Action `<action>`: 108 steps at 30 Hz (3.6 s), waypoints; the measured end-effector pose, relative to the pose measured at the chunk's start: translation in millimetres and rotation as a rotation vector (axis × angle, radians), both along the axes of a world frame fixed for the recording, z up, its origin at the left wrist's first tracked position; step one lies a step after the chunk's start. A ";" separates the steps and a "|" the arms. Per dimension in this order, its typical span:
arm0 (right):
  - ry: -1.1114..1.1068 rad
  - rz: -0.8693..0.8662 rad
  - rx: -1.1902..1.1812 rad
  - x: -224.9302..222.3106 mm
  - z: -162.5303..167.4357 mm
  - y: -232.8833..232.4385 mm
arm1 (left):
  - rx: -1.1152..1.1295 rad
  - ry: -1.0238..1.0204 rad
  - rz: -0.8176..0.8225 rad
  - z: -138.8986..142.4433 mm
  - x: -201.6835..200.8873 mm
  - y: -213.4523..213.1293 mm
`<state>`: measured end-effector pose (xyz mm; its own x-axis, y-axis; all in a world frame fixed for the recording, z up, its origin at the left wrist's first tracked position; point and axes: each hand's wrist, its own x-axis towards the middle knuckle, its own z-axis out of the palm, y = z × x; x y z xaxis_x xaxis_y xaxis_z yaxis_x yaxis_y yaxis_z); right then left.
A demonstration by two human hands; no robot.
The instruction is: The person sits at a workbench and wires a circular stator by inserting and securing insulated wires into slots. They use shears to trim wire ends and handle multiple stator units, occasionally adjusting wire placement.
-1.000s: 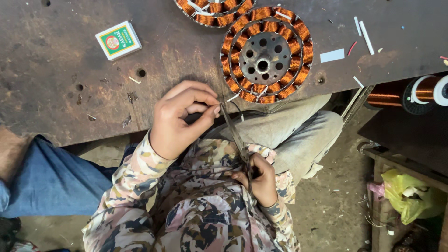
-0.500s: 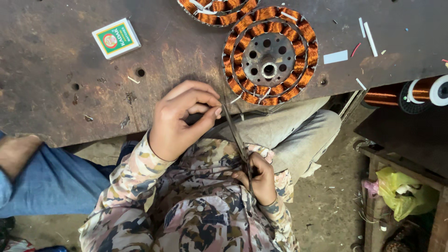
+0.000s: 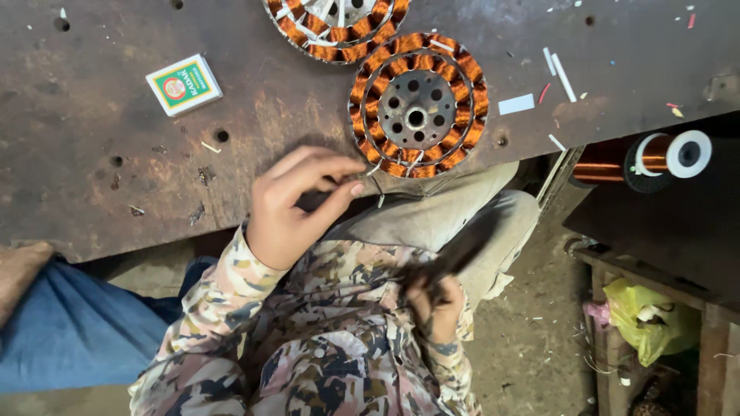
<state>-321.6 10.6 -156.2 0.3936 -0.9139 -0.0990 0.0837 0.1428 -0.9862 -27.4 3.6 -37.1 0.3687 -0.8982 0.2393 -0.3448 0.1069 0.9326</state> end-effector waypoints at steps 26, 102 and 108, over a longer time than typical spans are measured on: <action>0.678 -0.019 -0.911 78.8 124.0 -108.1 | -0.065 -0.309 0.146 2.2 -19.8 -2.0; 0.563 0.052 -0.800 108.8 155.4 -76.8 | -0.125 -0.190 -0.381 -1.7 23.6 -30.2; 0.499 0.061 -0.792 110.2 145.7 -81.7 | -0.101 -0.206 -0.371 -0.8 21.3 -30.5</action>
